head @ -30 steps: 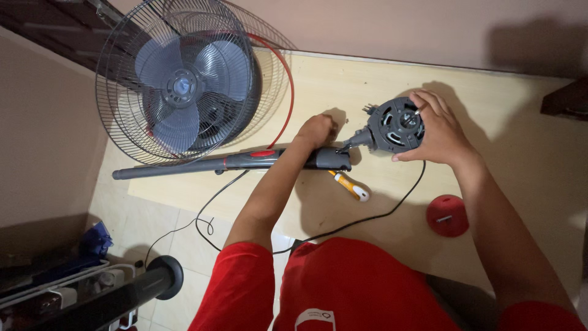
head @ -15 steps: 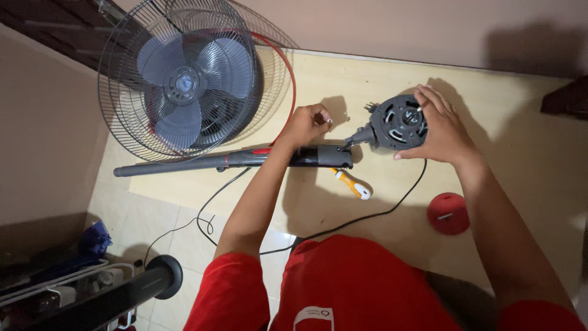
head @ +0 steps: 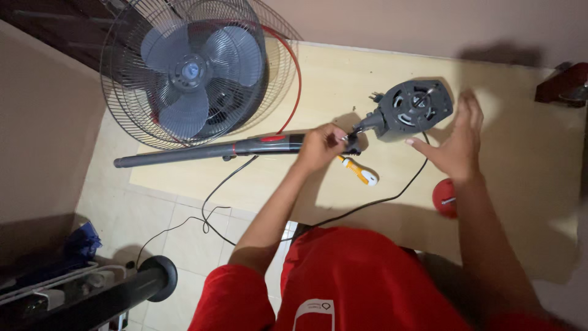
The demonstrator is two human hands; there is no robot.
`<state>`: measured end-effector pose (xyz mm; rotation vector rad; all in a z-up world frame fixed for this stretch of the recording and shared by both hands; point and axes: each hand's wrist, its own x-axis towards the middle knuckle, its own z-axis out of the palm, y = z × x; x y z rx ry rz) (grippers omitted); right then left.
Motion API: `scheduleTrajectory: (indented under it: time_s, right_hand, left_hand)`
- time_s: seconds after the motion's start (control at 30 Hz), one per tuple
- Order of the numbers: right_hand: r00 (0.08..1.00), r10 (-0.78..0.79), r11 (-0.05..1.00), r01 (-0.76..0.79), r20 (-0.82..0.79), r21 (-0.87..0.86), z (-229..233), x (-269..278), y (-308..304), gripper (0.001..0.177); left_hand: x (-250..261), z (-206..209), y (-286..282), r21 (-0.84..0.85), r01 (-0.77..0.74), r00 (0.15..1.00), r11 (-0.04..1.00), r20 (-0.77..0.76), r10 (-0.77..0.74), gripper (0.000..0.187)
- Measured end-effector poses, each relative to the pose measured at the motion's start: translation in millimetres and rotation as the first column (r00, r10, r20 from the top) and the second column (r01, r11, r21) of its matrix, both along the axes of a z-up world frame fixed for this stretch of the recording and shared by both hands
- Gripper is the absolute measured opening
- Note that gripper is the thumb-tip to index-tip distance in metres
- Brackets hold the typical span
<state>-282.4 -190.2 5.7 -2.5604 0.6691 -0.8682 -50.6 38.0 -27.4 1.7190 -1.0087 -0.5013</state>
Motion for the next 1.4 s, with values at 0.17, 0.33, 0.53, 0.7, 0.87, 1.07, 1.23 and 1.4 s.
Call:
scheduleTrajectory:
  time_s: [0.17,0.33,0.53,0.7,0.87,1.07,1.23,1.4]
  right_hand:
    - [0.907,0.048,0.694,-0.333,0.419,0.639,-29,-5,77,0.056]
    - [0.947,-0.047,0.3,-0.291,0.318,0.909,-42,-5,123,0.025]
    - [0.95,-0.14,0.302,-0.227,0.279,0.926,-65,-21,143,0.017]
    - [0.956,-0.294,0.587,0.184,-0.004,0.789,-99,-73,112,0.018]
    - [0.793,-0.469,0.754,0.589,-0.39,0.292,-119,-154,62,0.024]
    - [0.778,-0.439,0.811,0.559,-0.451,0.175,-141,-168,40,0.026]
    - [0.768,-0.35,0.81,0.536,-0.537,0.238,-137,-152,30,0.029]
    - [0.758,-0.413,0.726,0.609,-0.504,0.321,-113,-133,36,0.031]
  left_hand:
    - [-50,12,9,-0.144,0.032,0.999,0.989,-0.034,-0.037,0.016]
    - [-78,24,22,-0.23,0.094,0.993,0.969,-0.052,-0.108,0.018]
    - [-94,27,30,-0.243,0.195,0.98,0.95,0.026,-0.195,0.021]
    - [-96,26,38,-0.211,0.247,0.969,0.946,0.06,-0.24,0.032]
    - [-78,30,44,-0.109,0.215,0.971,0.971,0.129,-0.2,0.036]
    - [-61,37,51,-0.009,0.173,0.978,0.985,0.118,-0.171,0.033]
    - [-53,36,56,-0.046,0.113,0.973,0.992,0.209,-0.101,0.032]
    - [-18,28,53,-0.104,-0.039,0.955,0.994,0.289,0.067,0.027]
